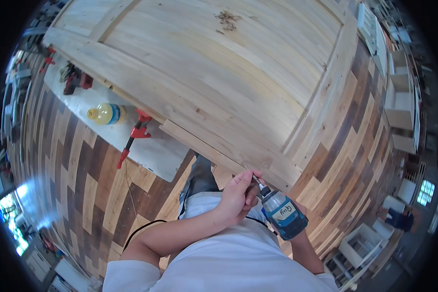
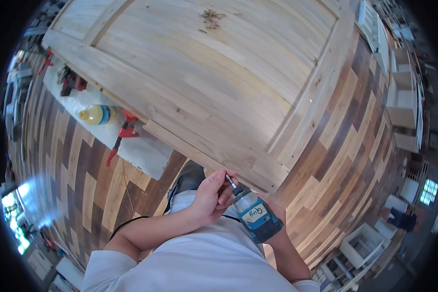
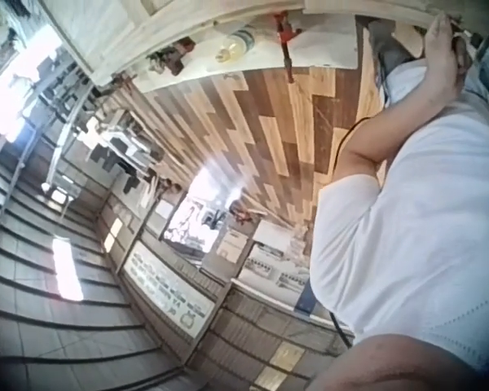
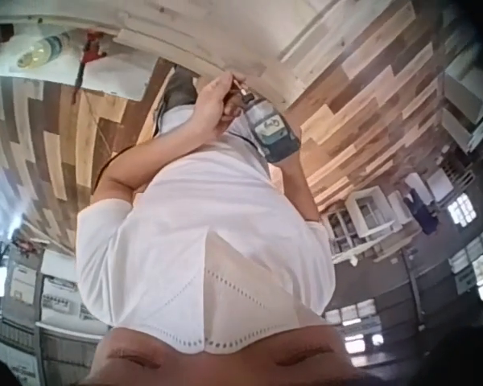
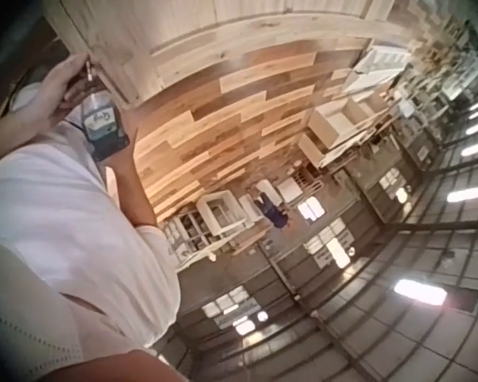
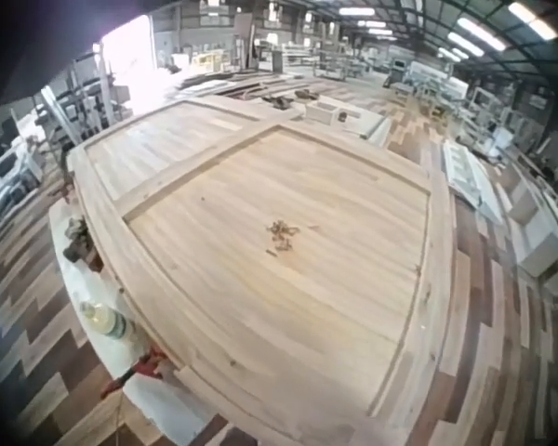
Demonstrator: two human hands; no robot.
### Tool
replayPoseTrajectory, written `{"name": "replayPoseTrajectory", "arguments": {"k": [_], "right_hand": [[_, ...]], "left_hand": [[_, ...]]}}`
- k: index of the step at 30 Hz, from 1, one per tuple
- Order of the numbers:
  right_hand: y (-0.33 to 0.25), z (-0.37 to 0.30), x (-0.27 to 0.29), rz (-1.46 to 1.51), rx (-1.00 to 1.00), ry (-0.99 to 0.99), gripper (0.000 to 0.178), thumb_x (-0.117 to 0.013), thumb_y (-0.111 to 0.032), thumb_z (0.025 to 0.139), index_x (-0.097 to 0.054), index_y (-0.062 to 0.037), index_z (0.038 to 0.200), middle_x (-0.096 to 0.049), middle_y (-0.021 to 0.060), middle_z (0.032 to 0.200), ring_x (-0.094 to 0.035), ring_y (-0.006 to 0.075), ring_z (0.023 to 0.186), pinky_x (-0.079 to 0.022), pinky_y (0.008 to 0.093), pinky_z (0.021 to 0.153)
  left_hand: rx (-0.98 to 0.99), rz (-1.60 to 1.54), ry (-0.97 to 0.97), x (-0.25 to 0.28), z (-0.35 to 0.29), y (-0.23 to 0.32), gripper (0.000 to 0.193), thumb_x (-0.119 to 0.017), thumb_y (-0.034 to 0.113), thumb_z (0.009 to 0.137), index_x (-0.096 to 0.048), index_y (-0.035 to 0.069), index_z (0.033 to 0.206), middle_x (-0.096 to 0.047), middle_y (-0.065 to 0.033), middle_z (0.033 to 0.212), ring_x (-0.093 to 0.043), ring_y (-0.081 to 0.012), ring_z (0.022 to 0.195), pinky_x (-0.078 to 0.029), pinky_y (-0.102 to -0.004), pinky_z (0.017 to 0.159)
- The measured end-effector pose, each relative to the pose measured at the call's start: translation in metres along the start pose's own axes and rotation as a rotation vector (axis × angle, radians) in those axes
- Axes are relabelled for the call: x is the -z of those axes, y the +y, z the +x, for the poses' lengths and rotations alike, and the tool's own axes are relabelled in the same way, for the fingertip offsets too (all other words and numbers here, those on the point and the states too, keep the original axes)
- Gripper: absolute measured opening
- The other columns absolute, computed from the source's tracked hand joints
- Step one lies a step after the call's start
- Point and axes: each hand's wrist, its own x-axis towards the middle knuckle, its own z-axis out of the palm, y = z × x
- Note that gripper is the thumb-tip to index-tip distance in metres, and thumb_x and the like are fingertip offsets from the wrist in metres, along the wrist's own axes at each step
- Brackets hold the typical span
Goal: Assembling a large wooden frame by drilling screws into the planks.
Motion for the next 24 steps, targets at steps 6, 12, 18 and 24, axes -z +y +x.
{"name": "replayPoseTrajectory", "arguments": {"k": [6, 12, 18, 24], "right_hand": [[-0.026, -0.003, -0.031, 0.123, -0.131, 0.1, 0.065, -0.076, -0.01, 0.062, -0.051, -0.0004, 0.121, -0.065, 0.0096, 0.091, -0.064, 0.0185, 0.078, -0.048, 0.0261, 0.071], [-0.041, 0.008, -0.031, 0.143, -0.147, 0.085, 0.065, -0.076, -0.012, 0.062, -0.05, -0.003, 0.121, -0.063, 0.0134, 0.097, -0.064, 0.0228, 0.081, -0.049, 0.0282, 0.072], [-0.044, 0.013, -0.029, 0.081, -0.18, 0.039, 0.067, -0.076, -0.008, 0.065, -0.047, 0.0022, 0.124, -0.062, 0.0097, 0.106, -0.058, 0.0124, 0.095, -0.045, 0.0259, 0.084], [-0.049, 0.023, -0.033, 0.092, -0.218, 0.03, 0.067, -0.075, -0.006, 0.064, -0.047, 0.0023, 0.124, -0.061, 0.0105, 0.108, -0.058, 0.0132, 0.097, -0.044, 0.0265, 0.085]], "left_hand": [[0.198, -0.103, 0.063, 0.01, -0.004, 0.024, 0.027, -0.04, 0.031, 0.097, -0.054, 0.008, 0.104, -0.06, -0.003, 0.086, -0.035, -0.0049, 0.042, -0.026, -0.018, 0.035], [0.199, 0.081, 0.147, 0.018, 0.003, 0.034, 0.021, -0.045, 0.027, 0.096, -0.054, 0.009, 0.101, -0.063, -0.0041, 0.087, -0.036, -0.0035, 0.042, -0.026, -0.0167, 0.035], [0.198, 0.198, 0.226, 0.018, 0.006, 0.037, 0.023, -0.046, 0.027, 0.095, -0.056, 0.007, 0.1, -0.063, -0.0033, 0.087, -0.036, -0.0031, 0.041, -0.026, -0.0167, 0.035], [0.178, 0.273, 0.275, 0.018, 0.007, 0.044, 0.025, -0.047, 0.026, 0.095, -0.057, 0.005, 0.103, -0.062, -0.0019, 0.082, -0.036, -0.0034, 0.041, -0.026, -0.0177, 0.036]]}}
